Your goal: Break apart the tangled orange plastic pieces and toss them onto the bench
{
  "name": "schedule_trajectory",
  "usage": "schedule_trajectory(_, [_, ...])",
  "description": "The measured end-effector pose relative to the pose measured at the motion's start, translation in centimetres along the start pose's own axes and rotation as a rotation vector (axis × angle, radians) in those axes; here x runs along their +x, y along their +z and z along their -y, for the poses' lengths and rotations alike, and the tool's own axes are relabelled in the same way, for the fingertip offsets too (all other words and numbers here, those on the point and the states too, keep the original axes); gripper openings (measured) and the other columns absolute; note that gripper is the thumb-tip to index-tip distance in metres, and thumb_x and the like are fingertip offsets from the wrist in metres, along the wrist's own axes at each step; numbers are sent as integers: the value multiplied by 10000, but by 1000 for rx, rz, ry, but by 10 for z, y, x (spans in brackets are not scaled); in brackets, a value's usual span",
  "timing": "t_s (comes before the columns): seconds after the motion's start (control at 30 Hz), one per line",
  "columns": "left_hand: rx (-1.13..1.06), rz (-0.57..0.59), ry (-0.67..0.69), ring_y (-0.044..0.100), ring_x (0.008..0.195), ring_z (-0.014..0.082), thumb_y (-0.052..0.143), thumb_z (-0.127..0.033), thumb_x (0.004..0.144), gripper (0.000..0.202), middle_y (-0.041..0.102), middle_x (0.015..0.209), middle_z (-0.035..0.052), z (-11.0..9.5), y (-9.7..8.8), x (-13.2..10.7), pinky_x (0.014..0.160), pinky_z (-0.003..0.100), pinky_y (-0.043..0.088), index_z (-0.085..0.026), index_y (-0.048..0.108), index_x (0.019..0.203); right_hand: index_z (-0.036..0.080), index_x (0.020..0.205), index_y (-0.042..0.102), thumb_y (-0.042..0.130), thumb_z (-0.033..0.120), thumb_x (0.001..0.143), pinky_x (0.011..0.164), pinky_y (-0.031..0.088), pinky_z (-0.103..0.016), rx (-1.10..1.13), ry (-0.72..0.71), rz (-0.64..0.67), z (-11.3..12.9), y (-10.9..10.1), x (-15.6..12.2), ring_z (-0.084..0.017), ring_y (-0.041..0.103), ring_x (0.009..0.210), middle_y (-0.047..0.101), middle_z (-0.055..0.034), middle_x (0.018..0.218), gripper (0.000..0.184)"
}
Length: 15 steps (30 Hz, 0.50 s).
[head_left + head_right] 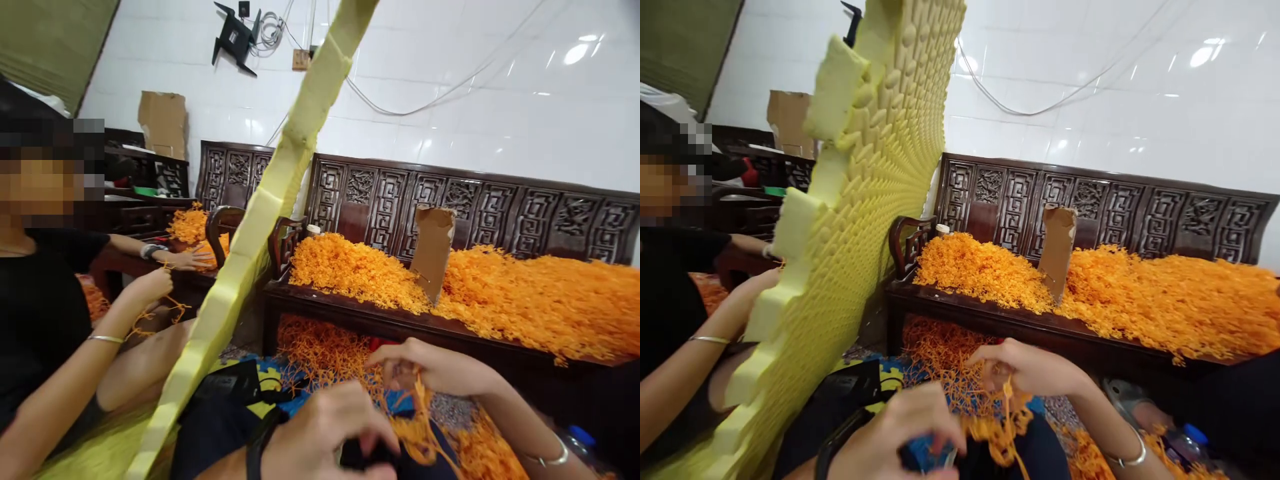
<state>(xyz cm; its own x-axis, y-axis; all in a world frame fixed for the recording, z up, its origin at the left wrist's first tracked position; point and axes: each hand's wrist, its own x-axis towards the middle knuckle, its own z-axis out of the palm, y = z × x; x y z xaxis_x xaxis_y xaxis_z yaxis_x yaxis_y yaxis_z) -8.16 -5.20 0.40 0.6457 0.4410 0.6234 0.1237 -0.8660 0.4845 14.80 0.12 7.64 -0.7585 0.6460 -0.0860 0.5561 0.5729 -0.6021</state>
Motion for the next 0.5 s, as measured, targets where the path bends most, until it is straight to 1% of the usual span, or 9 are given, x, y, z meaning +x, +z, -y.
schedule_trajectory(0.07, [-33,-232,-178,537,693,155,701,-306,727,241,571,743,9,7,-6,8,631,269,451,-199,567,896,176,1068,638,574,186,749,544,448,-182,-16,98,-84,-13,4,3,-113,574,584,636,-4,662,325])
schedule_trajectory(0.13, [-120,-317,-248,550,790,172,756,-356,663,433,586,900,45,18,-5,13,673,274,463,-186,535,994,164,984,645,586,232,759,481,410,-171,38,190,-122,-18,10,5,-91,521,478,588,20,548,242])
schedule_trajectory(0.17, [-162,-308,-241,555,895,196,783,-376,626,582,582,1029,78,23,-5,14,748,296,470,-187,505,1102,154,951,638,574,277,784,449,390,-166,95,225,-134,-18,14,6,-81,492,428,570,25,506,217])
schedule_trajectory(0.2, [-195,-267,-216,538,1010,222,801,-389,597,732,550,1162,108,28,-4,16,843,328,456,-197,454,1212,146,926,628,557,328,807,419,369,-161,161,248,-141,-16,19,8,-72,462,383,558,27,473,229])
schedule_trajectory(0.27, [-235,-160,-142,460,1182,254,817,-397,571,926,465,1337,129,34,-5,20,995,388,368,-231,349,1352,134,900,614,548,419,818,373,335,-153,287,251,-144,-14,31,14,-61,417,328,542,30,432,304])
schedule_trajectory(0.33, [-264,-65,-51,459,1203,253,802,-402,596,900,493,1338,118,35,-10,24,1029,401,336,-254,366,1369,132,950,609,569,463,796,330,308,-151,422,237,-112,-17,47,21,-60,391,297,541,36,423,367])
schedule_trajectory(0.4, [-280,-7,26,490,1177,249,760,-417,655,742,572,1261,106,31,-15,28,1017,392,351,-261,467,1319,135,970,618,591,471,776,291,265,-148,554,227,-76,-27,65,30,-56,377,284,549,38,440,388])
schedule_trajectory(0.43, [-293,13,48,496,1175,248,725,-426,696,652,594,1234,102,28,-16,29,1015,388,354,-261,511,1289,136,919,634,599,467,770,275,238,-149,607,194,-66,-33,75,35,-51,366,278,547,37,446,364])
schedule_trajectory(0.5, [-363,66,51,496,1189,248,649,-439,770,553,602,1231,92,22,-16,31,1017,381,357,-257,534,1278,145,727,637,601,465,765,258,191,-156,671,55,-95,-44,93,44,-38,323,267,499,43,417,324])
